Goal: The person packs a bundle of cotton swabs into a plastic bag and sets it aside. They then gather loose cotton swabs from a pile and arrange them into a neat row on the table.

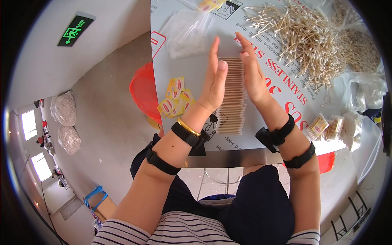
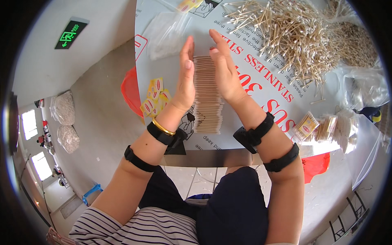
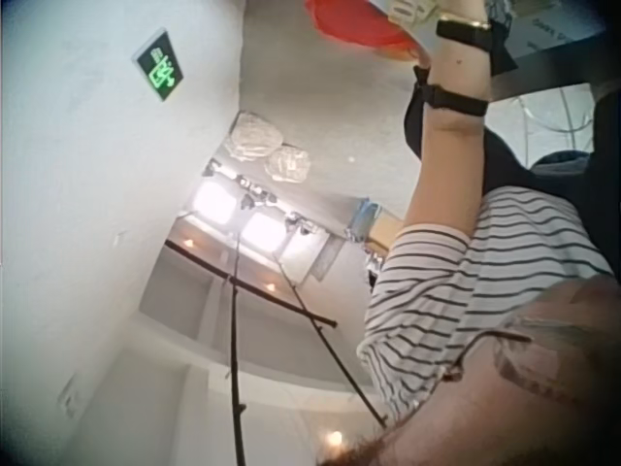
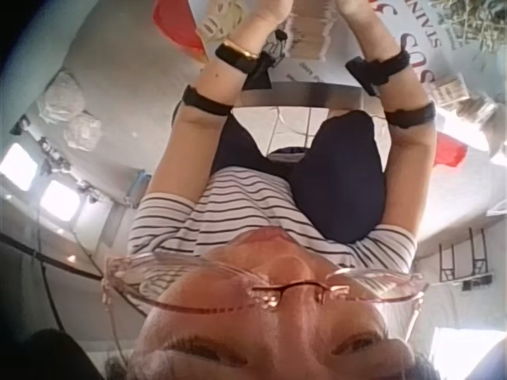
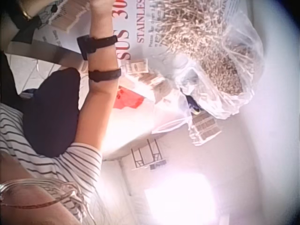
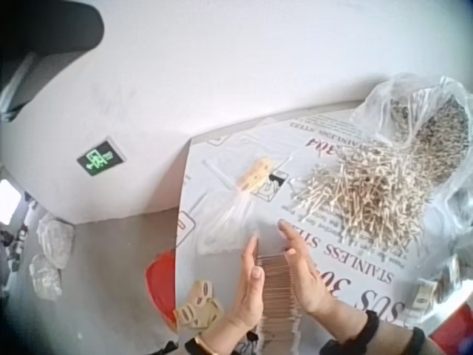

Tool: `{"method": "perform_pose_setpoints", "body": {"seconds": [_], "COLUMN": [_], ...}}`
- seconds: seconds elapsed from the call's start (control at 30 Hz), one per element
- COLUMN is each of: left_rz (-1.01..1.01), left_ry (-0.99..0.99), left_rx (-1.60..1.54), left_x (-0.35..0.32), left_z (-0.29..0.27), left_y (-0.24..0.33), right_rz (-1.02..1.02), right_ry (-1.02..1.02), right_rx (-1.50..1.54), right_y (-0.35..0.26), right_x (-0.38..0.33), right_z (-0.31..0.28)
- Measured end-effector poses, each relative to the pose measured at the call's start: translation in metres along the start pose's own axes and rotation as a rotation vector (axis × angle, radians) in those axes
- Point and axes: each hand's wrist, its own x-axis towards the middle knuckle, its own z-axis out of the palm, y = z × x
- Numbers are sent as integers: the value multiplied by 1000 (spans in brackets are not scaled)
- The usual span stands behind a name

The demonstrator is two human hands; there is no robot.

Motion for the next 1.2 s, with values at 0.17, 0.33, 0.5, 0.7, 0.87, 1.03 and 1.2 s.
{"method": "perform_pose_setpoints", "body": {"seconds": [0.17,0.33,0.5,0.7,0.87,1.03,1.2], "left_rz": [169,218,225,229,177,96,133], "left_ry": [-108,-337,-304,-327,-329,-415,-206], "left_rx": [567,1140,1181,1155,1081,1191,1004], "left_x": [3,-11,-3,-3,-15,-47,-40], "left_z": [-11,-8,-6,-7,-2,11,7], "left_y": [7,1,8,10,20,18,34], "right_rz": [23,32,53,55,88,117,117], "right_ry": [112,116,117,119,130,145,181], "right_rx": [146,166,176,212,218,221,188], "right_y": [-3,-5,-8,-12,-21,-23,-25], "right_x": [-2,-10,-13,-24,-43,-53,-56], "right_z": [-36,-45,-48,-58,-63,-65,-86]}}
